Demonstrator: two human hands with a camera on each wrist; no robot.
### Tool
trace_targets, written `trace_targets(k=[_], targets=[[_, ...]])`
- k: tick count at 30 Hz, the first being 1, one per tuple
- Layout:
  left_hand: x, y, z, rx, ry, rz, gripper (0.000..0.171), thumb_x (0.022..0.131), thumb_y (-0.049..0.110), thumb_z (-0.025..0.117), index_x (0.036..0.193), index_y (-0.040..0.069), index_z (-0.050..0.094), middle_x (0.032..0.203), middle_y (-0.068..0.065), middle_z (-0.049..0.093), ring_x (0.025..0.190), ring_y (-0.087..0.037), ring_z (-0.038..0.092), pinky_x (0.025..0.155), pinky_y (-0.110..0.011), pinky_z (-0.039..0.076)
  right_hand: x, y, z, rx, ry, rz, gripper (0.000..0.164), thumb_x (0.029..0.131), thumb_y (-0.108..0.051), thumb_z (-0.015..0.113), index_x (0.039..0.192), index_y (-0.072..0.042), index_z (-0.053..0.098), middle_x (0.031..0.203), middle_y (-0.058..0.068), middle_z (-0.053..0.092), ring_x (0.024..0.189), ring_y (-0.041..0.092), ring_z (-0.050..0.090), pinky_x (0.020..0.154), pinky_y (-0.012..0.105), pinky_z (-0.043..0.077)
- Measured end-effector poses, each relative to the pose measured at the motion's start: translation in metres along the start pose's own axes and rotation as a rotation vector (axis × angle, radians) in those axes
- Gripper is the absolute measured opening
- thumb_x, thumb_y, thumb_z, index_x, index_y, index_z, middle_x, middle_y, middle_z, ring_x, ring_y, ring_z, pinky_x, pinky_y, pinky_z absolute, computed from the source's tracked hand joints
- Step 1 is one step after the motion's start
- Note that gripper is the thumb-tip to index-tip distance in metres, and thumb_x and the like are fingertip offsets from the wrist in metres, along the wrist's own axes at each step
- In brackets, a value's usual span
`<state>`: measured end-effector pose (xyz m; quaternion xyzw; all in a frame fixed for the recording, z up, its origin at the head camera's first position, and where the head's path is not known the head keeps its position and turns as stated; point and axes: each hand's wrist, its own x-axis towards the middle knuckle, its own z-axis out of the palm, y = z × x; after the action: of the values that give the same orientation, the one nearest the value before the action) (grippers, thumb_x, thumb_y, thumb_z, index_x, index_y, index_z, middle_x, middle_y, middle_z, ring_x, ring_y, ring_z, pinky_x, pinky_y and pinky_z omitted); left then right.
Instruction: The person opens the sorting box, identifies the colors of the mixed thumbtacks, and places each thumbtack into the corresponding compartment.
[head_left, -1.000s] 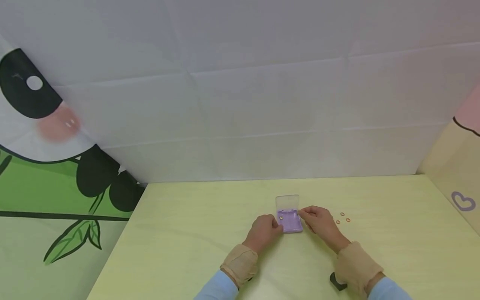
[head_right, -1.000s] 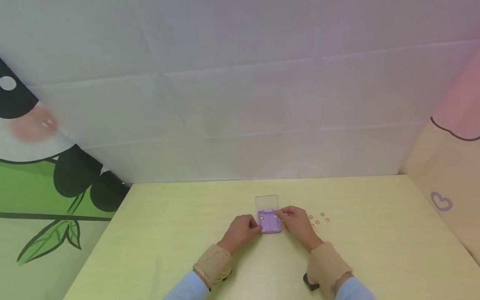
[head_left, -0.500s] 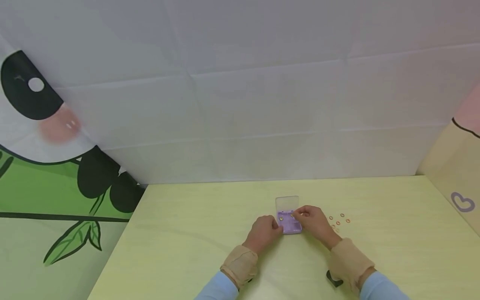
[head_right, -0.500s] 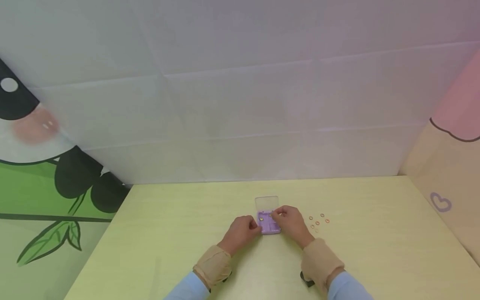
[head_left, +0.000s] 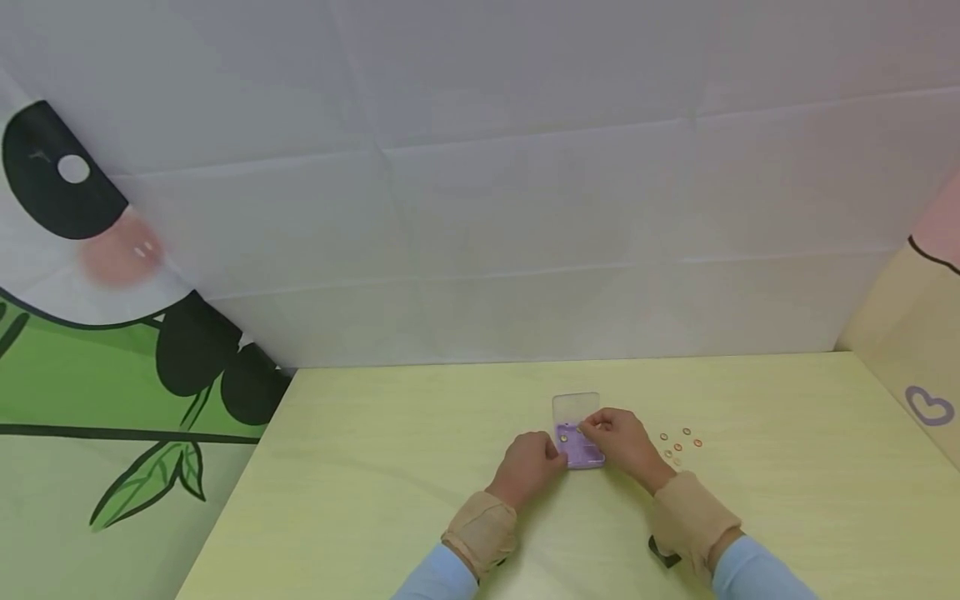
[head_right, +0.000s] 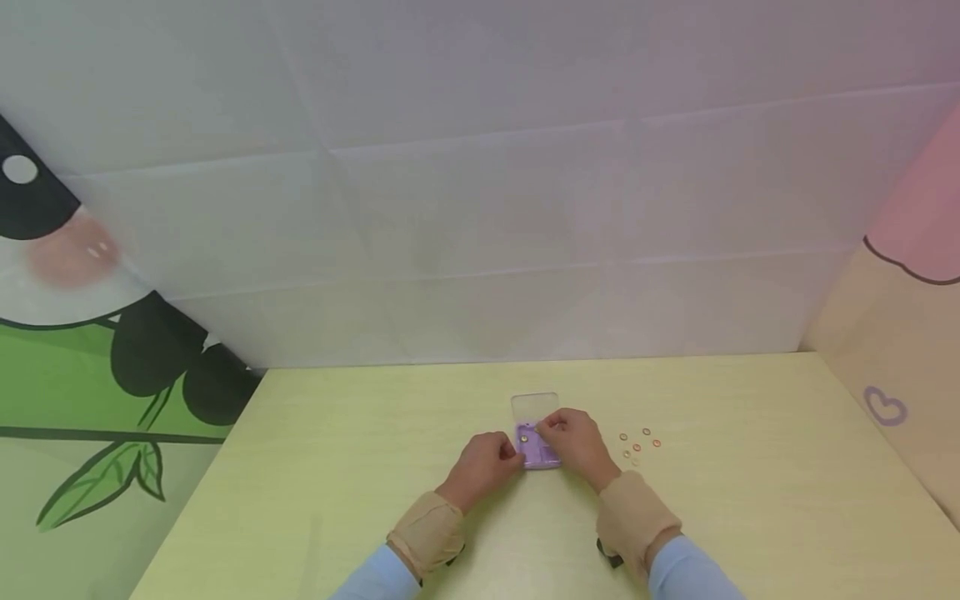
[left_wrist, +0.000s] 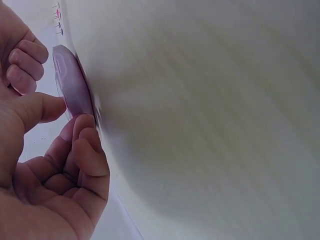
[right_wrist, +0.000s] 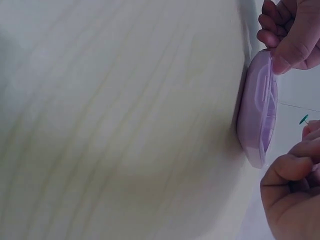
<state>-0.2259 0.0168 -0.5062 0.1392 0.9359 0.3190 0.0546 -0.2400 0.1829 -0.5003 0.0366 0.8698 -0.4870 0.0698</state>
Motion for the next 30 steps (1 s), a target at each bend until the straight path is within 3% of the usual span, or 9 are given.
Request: trace_targets(k=[9, 14, 23, 30], targets=[[-0.004, 0.000, -0.001, 0.003, 0.001, 0.010, 0.015, 0.079, 0.011, 0.064, 0.069, 0.000, 0.065, 0.067, -0.009, 0.065, 0.057, -0.011, 0.045, 0.055, -0.028, 0.045, 0.001, -0.002, 0.008, -0.074, 0.023, -0.058, 0.021, 0.086, -0.015, 0.061, 0.089, 0.004, 0.070, 0.078, 0.010, 0.066, 0.069, 0.015, 0.051, 0.060, 0.028, 0.041], [-0.005, -0.001, 0.000, 0.010, -0.011, 0.004, 0.016, 0.079, 0.012, 0.064, 0.069, 0.000, 0.065, 0.066, -0.007, 0.064, 0.057, -0.010, 0.045, 0.054, -0.026, 0.045, 0.001, -0.002, 0.013, -0.109, 0.032, -0.097, 0.019, 0.085, -0.012, 0.062, 0.087, 0.004, 0.071, 0.076, 0.011, 0.066, 0.067, 0.015, 0.050, 0.059, 0.028, 0.041], [-0.007, -0.004, 0.001, -0.008, 0.001, 0.024, 0.016, 0.077, 0.010, 0.062, 0.063, 0.002, 0.061, 0.059, 0.001, 0.050, 0.052, -0.008, 0.040, 0.049, -0.022, 0.036, 0.002, -0.002, 0.023, -0.121, 0.048, -0.160, 0.016, 0.083, -0.009, 0.062, 0.082, 0.005, 0.070, 0.071, 0.011, 0.066, 0.061, 0.013, 0.048, 0.057, 0.028, 0.041], [-0.008, -0.006, 0.000, -0.009, -0.008, 0.015, 0.017, 0.079, 0.012, 0.062, 0.065, 0.002, 0.061, 0.060, 0.000, 0.052, 0.053, -0.009, 0.042, 0.049, -0.022, 0.039, 0.001, -0.006, 0.026, -0.196, 0.077, -0.204, 0.014, 0.082, -0.006, 0.061, 0.080, 0.005, 0.070, 0.073, 0.013, 0.068, 0.062, 0.016, 0.051, 0.057, 0.030, 0.044]])
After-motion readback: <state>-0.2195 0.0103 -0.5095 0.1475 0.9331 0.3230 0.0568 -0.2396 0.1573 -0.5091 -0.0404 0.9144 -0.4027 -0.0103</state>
